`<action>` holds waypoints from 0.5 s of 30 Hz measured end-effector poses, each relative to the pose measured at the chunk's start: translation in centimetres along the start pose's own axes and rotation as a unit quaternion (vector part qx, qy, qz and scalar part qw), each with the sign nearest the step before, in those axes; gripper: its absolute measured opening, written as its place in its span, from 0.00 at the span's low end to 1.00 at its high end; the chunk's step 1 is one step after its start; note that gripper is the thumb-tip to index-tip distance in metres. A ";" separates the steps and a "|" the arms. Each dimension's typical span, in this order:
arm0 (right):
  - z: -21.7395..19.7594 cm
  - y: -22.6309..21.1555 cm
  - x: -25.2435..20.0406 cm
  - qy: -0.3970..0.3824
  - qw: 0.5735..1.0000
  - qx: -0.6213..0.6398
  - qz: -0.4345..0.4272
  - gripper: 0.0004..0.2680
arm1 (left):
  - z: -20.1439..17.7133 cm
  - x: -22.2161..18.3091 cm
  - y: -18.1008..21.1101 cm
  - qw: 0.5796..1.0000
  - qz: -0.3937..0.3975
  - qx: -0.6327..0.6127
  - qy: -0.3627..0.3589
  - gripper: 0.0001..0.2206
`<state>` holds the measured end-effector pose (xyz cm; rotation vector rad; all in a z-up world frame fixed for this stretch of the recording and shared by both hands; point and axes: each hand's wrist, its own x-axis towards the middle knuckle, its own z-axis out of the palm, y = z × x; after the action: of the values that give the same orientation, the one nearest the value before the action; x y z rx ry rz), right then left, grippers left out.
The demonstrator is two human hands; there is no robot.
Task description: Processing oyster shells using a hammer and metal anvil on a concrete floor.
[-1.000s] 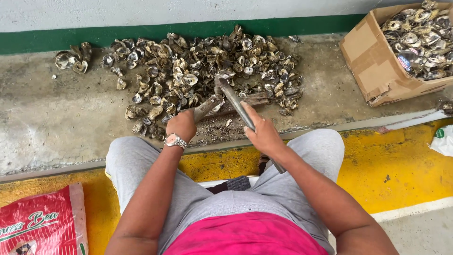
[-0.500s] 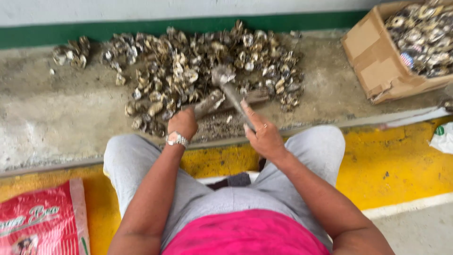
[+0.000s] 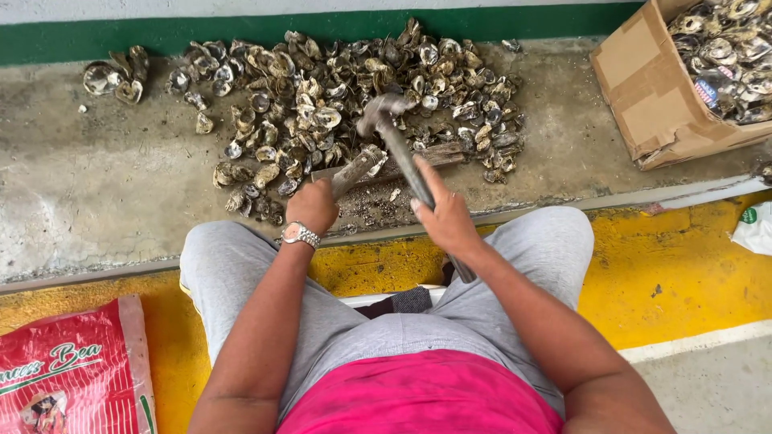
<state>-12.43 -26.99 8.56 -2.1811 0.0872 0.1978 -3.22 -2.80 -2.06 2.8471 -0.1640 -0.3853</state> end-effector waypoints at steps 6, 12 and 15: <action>-1.3 3.1 9.9 0.023 0.989 0.113 0.094 0.22 | -2.5 -0.2 -0.4 0.995 -0.024 -0.084 -0.054 0.14; 0.7 9.8 16.4 0.115 0.942 0.239 0.207 0.15 | -3.0 0.4 0.0 0.997 -0.031 -0.056 -0.053 0.20; 2.2 12.7 17.5 0.125 0.942 0.238 0.201 0.11 | -2.2 0.3 -0.5 1.000 -0.009 -0.010 -0.017 0.17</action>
<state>2.81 -32.36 -5.91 -1.6740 0.6596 0.1120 -2.31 -1.84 -0.18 2.8248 -0.1390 -0.4371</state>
